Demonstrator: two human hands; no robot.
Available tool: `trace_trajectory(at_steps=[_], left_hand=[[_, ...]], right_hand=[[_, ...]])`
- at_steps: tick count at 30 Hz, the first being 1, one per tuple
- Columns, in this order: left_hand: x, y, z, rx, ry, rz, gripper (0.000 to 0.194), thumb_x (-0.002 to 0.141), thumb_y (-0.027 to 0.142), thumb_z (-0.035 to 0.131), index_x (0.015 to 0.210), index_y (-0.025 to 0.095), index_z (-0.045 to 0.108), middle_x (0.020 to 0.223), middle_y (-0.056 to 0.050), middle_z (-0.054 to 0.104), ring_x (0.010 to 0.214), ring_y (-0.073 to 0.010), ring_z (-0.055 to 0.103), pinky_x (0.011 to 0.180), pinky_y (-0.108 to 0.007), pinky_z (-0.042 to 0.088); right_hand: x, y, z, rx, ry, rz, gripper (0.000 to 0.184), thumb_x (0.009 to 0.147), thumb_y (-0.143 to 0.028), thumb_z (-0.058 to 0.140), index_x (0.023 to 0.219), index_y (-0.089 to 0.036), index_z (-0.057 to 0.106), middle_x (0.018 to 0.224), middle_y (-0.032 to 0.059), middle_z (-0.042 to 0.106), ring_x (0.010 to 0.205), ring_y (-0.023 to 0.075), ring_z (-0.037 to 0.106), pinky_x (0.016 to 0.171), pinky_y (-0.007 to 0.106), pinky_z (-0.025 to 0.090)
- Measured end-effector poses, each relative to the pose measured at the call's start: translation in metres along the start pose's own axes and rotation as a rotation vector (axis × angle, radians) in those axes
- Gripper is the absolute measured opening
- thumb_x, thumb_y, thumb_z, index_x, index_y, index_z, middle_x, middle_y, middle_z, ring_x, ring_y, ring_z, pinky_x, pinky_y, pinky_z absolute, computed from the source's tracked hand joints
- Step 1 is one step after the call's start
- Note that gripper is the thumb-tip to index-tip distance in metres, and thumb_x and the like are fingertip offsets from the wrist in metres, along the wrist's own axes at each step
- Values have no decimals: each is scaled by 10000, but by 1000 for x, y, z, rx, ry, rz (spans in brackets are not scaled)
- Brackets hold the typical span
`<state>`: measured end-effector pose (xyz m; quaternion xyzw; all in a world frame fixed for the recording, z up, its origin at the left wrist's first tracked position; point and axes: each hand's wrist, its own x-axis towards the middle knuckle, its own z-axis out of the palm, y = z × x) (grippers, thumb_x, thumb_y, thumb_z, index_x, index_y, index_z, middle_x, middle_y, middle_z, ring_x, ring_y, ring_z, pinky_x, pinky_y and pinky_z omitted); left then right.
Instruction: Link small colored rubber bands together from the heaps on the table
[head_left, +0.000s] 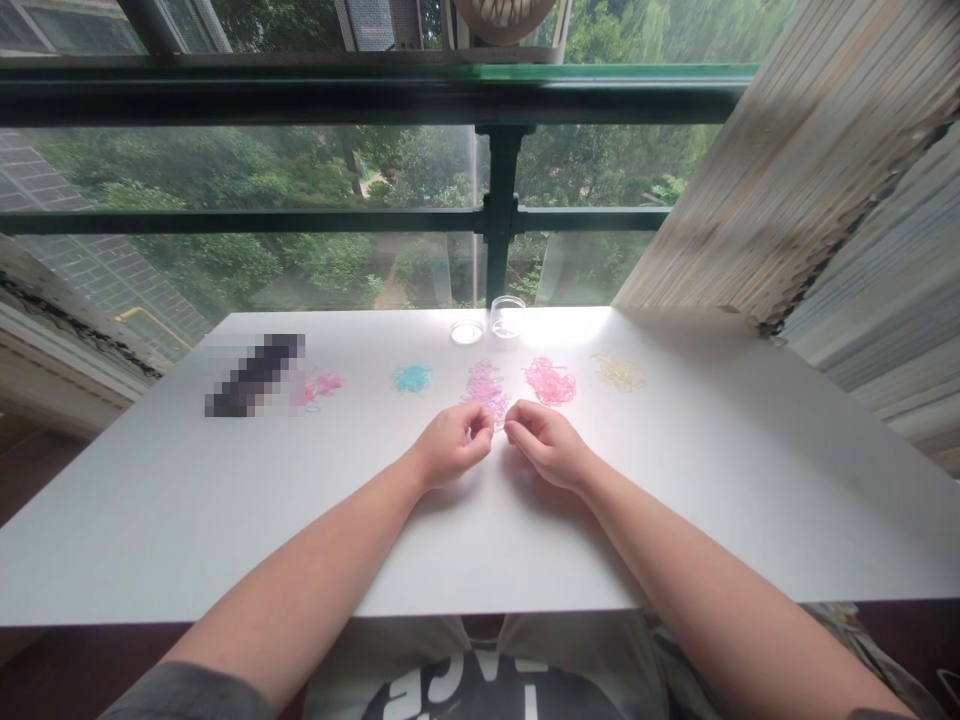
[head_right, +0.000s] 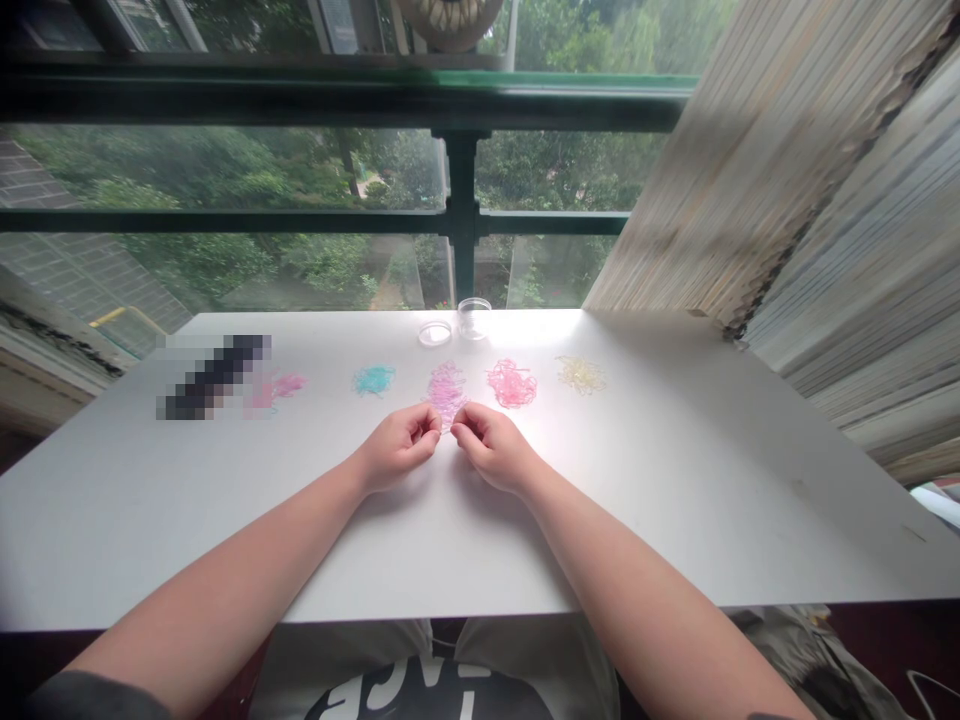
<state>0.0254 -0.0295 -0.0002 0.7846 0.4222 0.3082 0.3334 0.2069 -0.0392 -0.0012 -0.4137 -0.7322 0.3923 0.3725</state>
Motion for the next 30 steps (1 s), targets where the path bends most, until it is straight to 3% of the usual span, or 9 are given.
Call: trace_trajectory(at_steps=[10,15,19,25,30], left_hand=[[1,-3,-2,66,19,8,77,771,203,460,700,173,464,646,33,513,575,-89,451,558,-211,373],[15,-9,-3,279,157,25,69,762,203,477,720,180,528,699,1,582,671,-138,518,628,-259,411],[26,-17,-2,435,260,35,73,746,170,487,714,187,549,717,-16,609,732,-171,539,671,-292,419],[28,-26,2,556,288,40,100,758,165,499,762,189,597,757,-33,616,762,-186,543,728,-319,425],[28,-29,2,560,294,49,122,771,188,521,807,196,637,816,-50,614,826,-202,545,803,-351,420]], right_hand=[[1,1,-2,-50,24,-56,40,781,-187,506,741,-186,500,668,-14,518,585,103,457,556,235,378],[1,4,-5,-78,99,-39,77,745,-137,503,744,-195,453,652,-30,475,577,100,438,540,231,363],[1,3,-5,-113,87,-30,75,762,-161,503,734,-196,443,646,-32,465,572,98,427,520,227,346],[0,1,-3,-102,25,-72,43,770,-186,517,796,-193,483,649,-37,468,561,94,427,533,234,365],[0,6,-4,-103,79,-64,75,770,-200,528,835,-192,494,655,-31,494,558,98,446,535,239,379]])
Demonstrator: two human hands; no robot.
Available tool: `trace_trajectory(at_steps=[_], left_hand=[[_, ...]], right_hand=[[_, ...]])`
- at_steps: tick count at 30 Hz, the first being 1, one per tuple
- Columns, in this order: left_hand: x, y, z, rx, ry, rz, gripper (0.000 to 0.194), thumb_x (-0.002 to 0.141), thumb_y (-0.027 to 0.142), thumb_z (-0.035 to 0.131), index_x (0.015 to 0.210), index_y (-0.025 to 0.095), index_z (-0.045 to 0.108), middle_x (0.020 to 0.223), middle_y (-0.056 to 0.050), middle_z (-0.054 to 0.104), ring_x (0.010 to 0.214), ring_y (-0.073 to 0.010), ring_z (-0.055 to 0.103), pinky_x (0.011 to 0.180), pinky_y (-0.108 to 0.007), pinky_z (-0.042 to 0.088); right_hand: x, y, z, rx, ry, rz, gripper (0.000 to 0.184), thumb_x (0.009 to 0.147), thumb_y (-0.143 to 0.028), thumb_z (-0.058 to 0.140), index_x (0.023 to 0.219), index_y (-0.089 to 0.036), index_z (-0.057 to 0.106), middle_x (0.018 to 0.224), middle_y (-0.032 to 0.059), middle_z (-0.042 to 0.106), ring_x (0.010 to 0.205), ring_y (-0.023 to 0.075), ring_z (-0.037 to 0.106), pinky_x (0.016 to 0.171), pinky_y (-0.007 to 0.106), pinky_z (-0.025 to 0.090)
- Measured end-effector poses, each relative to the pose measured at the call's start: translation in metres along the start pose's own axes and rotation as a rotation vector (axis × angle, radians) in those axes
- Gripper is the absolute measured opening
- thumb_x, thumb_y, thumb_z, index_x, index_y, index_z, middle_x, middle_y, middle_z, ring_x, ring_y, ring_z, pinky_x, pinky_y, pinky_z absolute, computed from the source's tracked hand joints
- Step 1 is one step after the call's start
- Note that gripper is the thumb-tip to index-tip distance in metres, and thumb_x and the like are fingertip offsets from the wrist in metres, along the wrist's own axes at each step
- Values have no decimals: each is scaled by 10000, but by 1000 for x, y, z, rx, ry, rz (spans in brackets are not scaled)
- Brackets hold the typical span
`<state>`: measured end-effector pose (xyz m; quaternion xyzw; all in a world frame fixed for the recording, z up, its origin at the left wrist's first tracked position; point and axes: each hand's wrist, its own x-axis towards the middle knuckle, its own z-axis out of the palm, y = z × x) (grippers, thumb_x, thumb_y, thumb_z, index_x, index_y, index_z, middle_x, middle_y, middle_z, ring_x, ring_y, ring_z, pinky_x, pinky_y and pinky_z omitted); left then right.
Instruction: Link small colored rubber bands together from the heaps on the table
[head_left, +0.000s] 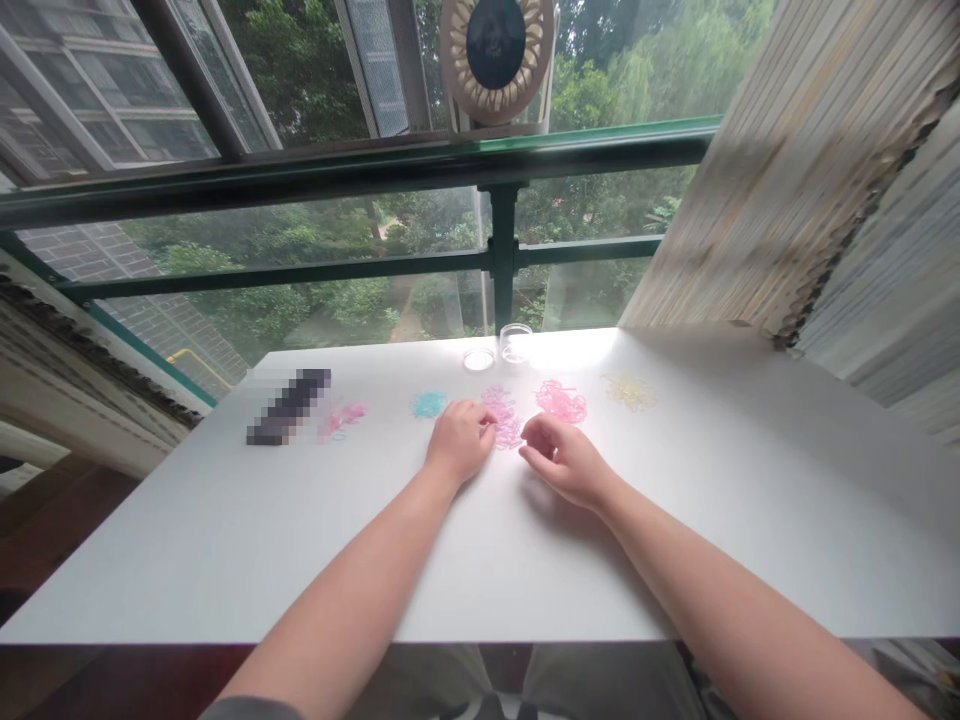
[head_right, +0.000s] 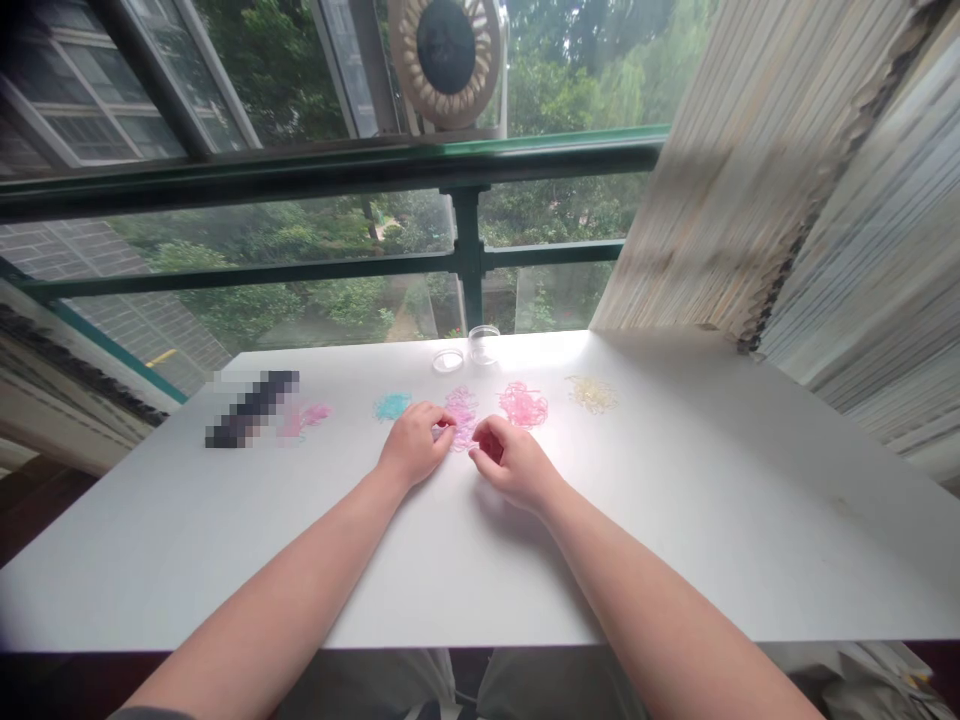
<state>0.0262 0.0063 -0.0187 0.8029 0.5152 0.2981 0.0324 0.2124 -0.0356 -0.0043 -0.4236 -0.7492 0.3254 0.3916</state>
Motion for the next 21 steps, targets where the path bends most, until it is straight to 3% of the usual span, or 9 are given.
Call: trace_trajectory(at_steps=[8,12,15,21], left_hand=[[-1,3,-3,-79,21,7,182,768,148,517,867,212,656,874,-43,619,876,-205,547,836,-360,422],[-2,6,-6,-115,16,47,199,781,142,506,884,214,660,871,-38,620,884,-196,550,845,-352,421],[-3,7,-6,-133,27,66,185,793,153,504,887,207,653,871,-37,623,887,-190,553,855,-349,420],[-4,6,-6,-153,42,40,147,781,148,517,846,185,643,869,-44,630,893,-188,558,864,-344,425]], right_hand=[[1,3,-2,-65,51,-17,91,785,-209,512,872,-185,526,686,-12,536,556,105,476,534,248,415],[4,5,-1,-237,83,-152,268,765,-157,512,1021,-187,583,1015,83,604,891,194,563,781,353,476],[7,9,3,-365,52,-276,451,744,-119,517,1186,-208,549,1209,83,566,1124,250,479,973,442,388],[7,15,10,-454,-11,-294,577,739,-80,485,1292,-245,478,1297,46,531,1243,304,393,995,523,356]])
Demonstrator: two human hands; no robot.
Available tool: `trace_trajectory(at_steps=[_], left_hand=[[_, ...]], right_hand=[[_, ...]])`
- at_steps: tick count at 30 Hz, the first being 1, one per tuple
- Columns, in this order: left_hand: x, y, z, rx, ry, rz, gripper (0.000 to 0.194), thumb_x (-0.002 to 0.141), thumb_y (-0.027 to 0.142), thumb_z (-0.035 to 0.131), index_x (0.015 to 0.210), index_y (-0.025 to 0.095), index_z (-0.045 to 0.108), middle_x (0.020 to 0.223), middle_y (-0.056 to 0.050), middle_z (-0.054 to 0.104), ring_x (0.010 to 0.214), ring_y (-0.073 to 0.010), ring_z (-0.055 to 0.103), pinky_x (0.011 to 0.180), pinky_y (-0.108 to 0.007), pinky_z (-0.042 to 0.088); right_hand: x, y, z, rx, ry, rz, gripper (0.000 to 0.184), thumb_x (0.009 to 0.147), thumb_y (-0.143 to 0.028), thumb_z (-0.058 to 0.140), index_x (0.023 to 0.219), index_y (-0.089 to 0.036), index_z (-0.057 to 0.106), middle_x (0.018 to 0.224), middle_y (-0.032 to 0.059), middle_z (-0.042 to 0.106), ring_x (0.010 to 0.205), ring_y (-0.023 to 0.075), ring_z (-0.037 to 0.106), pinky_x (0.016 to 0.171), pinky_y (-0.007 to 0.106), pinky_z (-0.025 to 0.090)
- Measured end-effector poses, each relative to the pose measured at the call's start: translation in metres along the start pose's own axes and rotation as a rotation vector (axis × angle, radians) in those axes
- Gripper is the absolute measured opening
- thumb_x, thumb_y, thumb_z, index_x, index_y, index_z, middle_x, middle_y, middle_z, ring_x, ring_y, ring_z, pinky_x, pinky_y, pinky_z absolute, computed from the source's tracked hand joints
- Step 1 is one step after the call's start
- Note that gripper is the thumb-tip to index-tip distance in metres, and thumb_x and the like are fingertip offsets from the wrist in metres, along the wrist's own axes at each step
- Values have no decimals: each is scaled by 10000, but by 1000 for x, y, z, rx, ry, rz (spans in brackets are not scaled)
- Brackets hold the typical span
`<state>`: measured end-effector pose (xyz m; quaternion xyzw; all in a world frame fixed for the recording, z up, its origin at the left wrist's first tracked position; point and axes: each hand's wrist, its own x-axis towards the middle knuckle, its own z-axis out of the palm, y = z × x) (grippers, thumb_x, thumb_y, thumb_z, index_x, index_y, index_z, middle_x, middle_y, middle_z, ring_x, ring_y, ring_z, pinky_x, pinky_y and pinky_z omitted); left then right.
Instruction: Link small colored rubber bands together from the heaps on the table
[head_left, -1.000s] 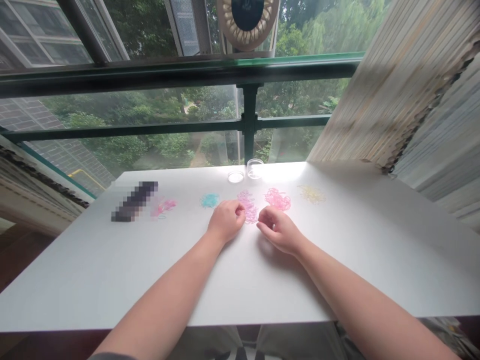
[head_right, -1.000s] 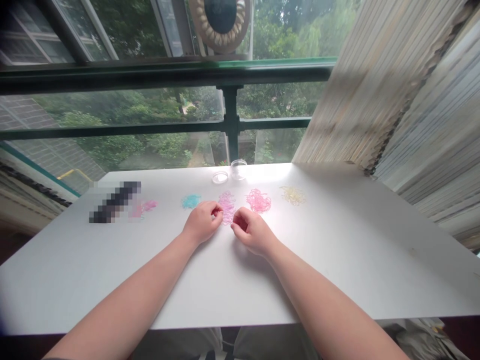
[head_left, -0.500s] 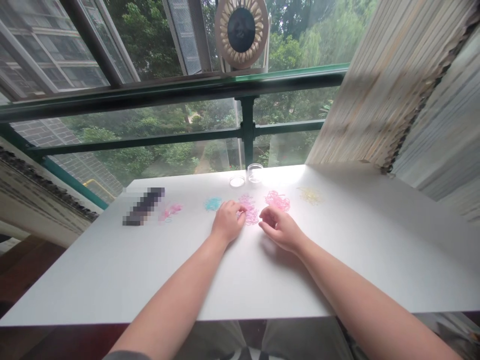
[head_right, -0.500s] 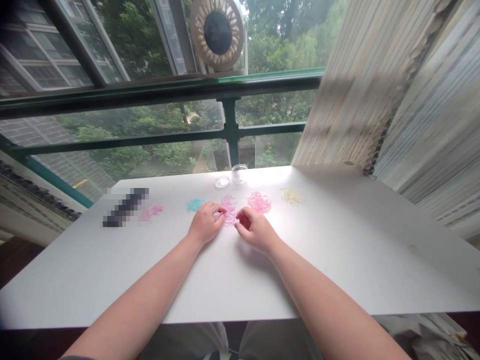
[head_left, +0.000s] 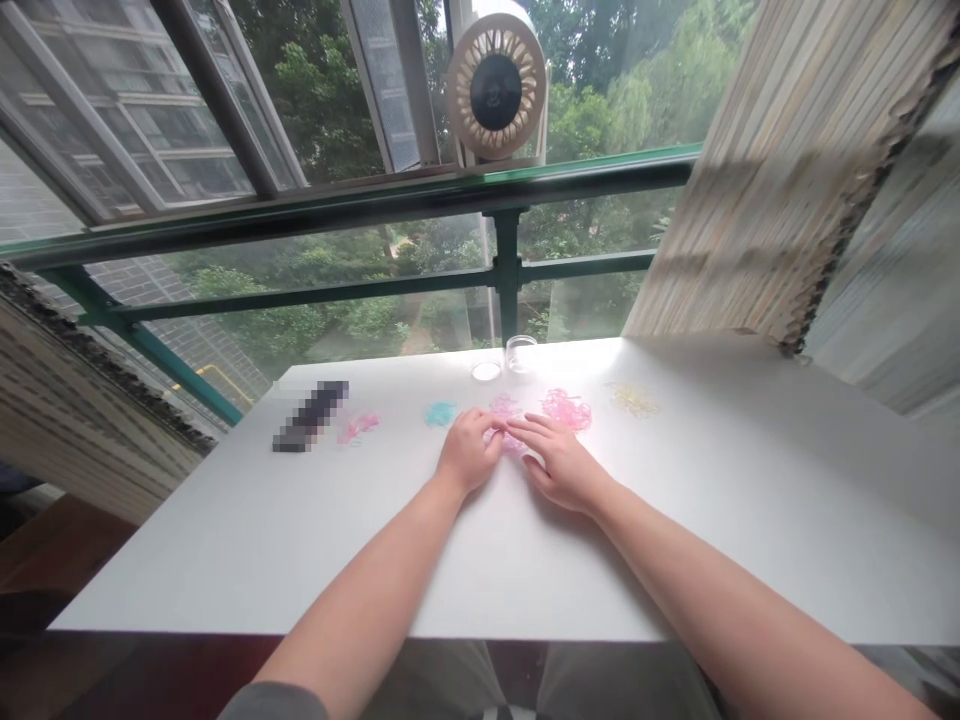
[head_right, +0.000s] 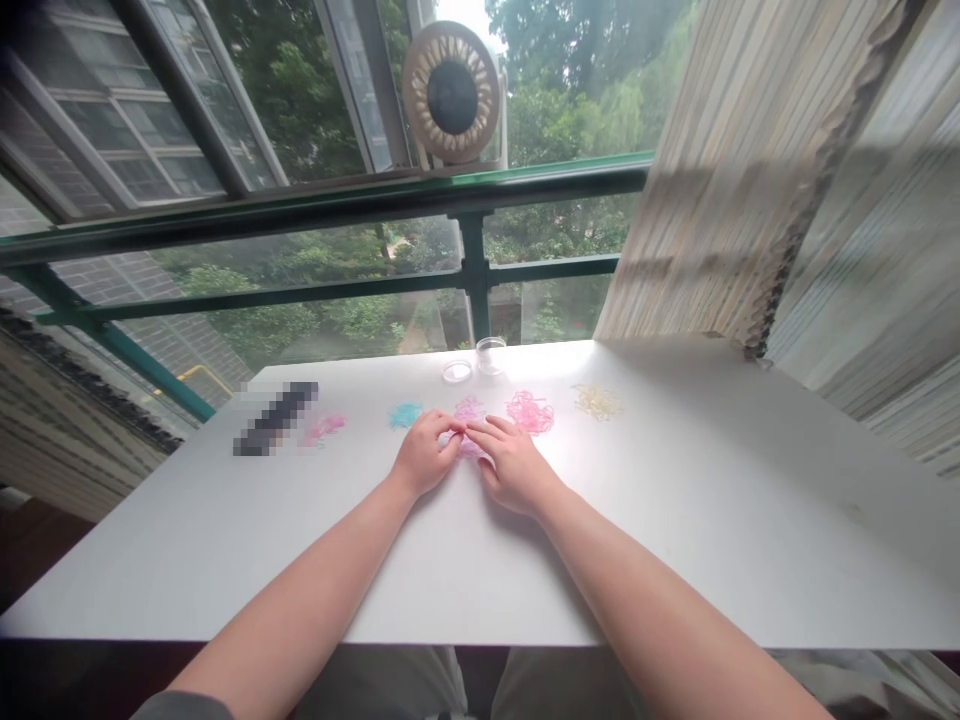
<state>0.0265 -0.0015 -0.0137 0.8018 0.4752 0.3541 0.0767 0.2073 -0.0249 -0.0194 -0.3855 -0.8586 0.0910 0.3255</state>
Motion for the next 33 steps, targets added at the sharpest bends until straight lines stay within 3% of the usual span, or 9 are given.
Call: trace_trajectory(at_steps=[8,17,24,33], left_hand=[[-2,0,-3,-142,37,-69,163,770,144,533,865,195,656,876,-35,650,870,-170,578,835,-325,450],[-1,1,-5,-166,26,-101,178,770,153,526,899,183,645,889,-39,665,843,-167,585,816,-324,462],[-3,10,-7,-269,-5,-118,239,744,305,622,954,196,655,930,-47,691,794,-168,620,777,-316,495],[-4,16,-8,-403,36,-193,176,762,307,611,867,181,675,805,-37,713,703,-150,647,659,-266,503]], right_hand=[[4,1,3,110,93,74,499,752,-121,512,1242,-205,478,1151,103,601,1073,252,538,927,453,423],[3,0,0,245,168,156,509,754,-127,515,1250,-202,436,1108,93,628,1057,224,558,944,445,411],[3,-6,-3,514,196,154,492,769,-129,523,1245,-207,428,1114,109,625,1069,208,574,942,431,417],[4,-4,-3,616,229,207,429,778,-181,567,1197,-200,477,1048,97,658,985,191,617,877,396,470]])
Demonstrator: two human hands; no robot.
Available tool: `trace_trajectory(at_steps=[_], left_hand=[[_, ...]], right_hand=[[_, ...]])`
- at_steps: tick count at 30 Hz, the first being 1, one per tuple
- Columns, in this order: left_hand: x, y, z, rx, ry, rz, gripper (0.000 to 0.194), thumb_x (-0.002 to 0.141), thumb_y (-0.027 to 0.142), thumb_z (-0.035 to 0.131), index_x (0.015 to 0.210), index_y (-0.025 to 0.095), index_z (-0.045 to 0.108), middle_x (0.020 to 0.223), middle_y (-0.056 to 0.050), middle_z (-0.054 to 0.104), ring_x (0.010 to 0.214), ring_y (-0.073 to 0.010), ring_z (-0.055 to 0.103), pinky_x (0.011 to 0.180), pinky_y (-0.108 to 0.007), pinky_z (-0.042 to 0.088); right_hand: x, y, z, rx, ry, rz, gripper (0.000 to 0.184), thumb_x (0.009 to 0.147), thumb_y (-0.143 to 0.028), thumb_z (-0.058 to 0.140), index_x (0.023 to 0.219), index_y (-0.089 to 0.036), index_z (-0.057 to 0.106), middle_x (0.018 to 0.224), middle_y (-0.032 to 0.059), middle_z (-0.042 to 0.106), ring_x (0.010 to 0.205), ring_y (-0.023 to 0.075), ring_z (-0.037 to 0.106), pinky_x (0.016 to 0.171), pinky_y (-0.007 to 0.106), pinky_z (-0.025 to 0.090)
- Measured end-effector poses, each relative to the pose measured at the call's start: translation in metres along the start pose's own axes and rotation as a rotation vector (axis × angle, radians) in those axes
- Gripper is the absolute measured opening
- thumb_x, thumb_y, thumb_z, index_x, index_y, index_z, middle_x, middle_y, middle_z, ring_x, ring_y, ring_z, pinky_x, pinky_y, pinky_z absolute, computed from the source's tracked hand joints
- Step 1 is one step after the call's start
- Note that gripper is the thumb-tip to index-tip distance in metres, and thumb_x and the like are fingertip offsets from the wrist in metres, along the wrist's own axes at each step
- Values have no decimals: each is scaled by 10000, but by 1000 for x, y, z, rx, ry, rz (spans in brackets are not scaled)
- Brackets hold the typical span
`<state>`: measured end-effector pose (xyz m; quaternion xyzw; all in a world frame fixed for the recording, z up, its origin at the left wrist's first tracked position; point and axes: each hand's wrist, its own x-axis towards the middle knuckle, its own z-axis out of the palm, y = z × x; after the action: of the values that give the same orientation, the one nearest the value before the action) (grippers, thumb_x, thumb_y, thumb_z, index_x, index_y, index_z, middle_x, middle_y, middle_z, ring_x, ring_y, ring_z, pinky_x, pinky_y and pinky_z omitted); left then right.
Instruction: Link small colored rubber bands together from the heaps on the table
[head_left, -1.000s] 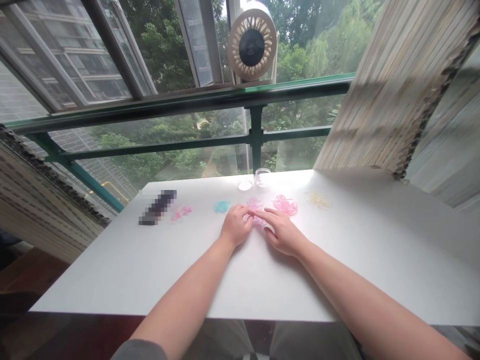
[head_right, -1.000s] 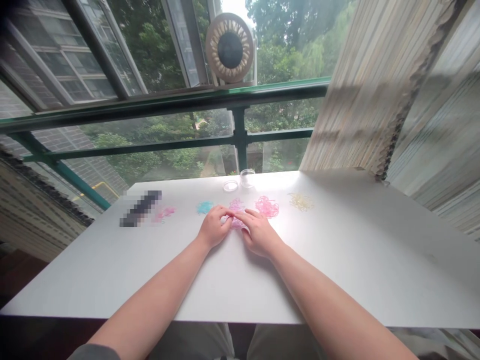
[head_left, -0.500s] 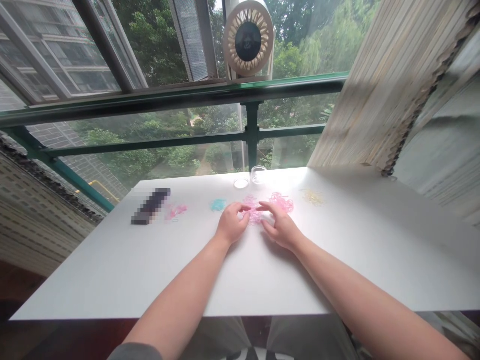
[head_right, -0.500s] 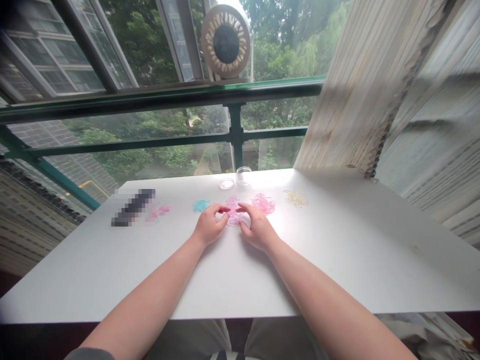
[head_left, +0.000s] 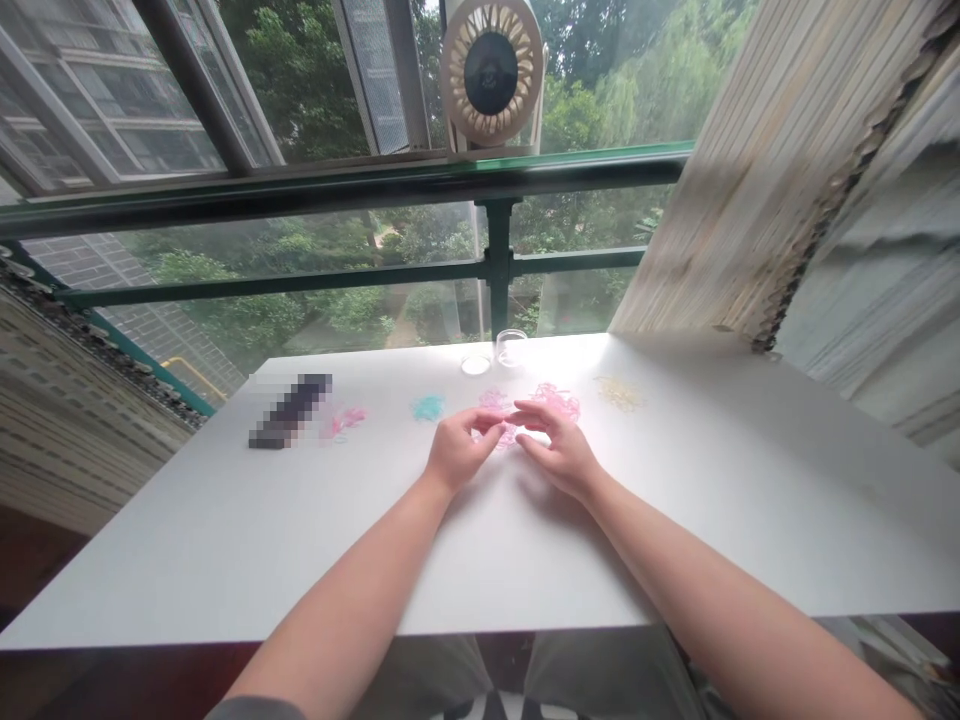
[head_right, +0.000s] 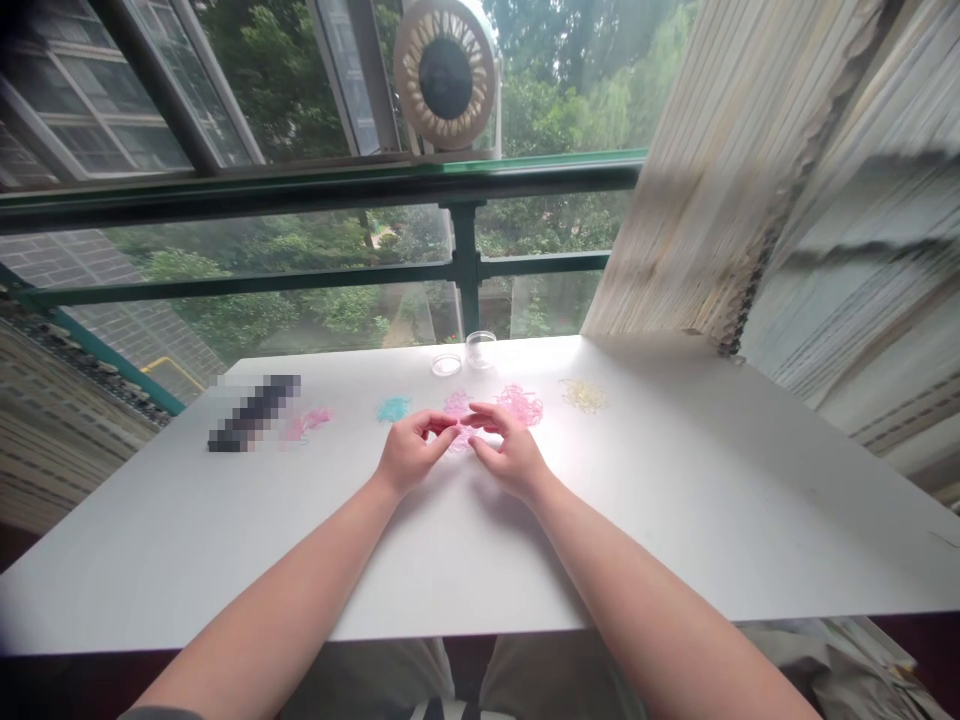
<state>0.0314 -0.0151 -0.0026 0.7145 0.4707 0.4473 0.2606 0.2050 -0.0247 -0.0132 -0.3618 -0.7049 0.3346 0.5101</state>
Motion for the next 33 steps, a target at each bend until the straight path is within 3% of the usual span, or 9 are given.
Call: trace_trajectory(at_steps=[5,9,16,24,33], left_hand=[[-3,2,2,-56,-15,-1,177,758,330,620,831,172,651,777,-33,706,693,-142,642,638,-254,489],[-5,4,3,-69,-25,-4,186,751,342,627,816,169,647,772,-35,704,686,-141,638,625,-253,482],[-5,4,3,-32,-30,51,155,744,307,629,812,171,659,768,-27,698,673,-124,610,617,-240,459],[-7,7,3,8,-92,160,128,738,239,617,827,184,692,746,-20,698,634,-114,579,597,-231,460],[-9,7,3,27,-117,215,158,769,251,614,889,207,708,857,-43,721,706,-140,623,620,-248,480]], right_hand=[[2,-4,1,-124,-5,-27,217,753,-228,618,966,-190,636,879,64,669,817,177,625,778,350,496],[3,-5,0,-139,30,-48,88,770,-219,596,812,-182,664,770,50,653,721,164,603,706,318,490],[3,-6,0,-68,58,-16,63,724,-140,572,726,-174,625,722,25,617,698,146,577,685,285,469],[2,-3,1,202,11,87,42,705,-183,588,681,-175,555,651,-6,553,622,122,517,618,265,428],[1,1,2,100,28,130,89,716,-192,574,669,-175,500,637,-8,537,607,121,505,578,253,407]])
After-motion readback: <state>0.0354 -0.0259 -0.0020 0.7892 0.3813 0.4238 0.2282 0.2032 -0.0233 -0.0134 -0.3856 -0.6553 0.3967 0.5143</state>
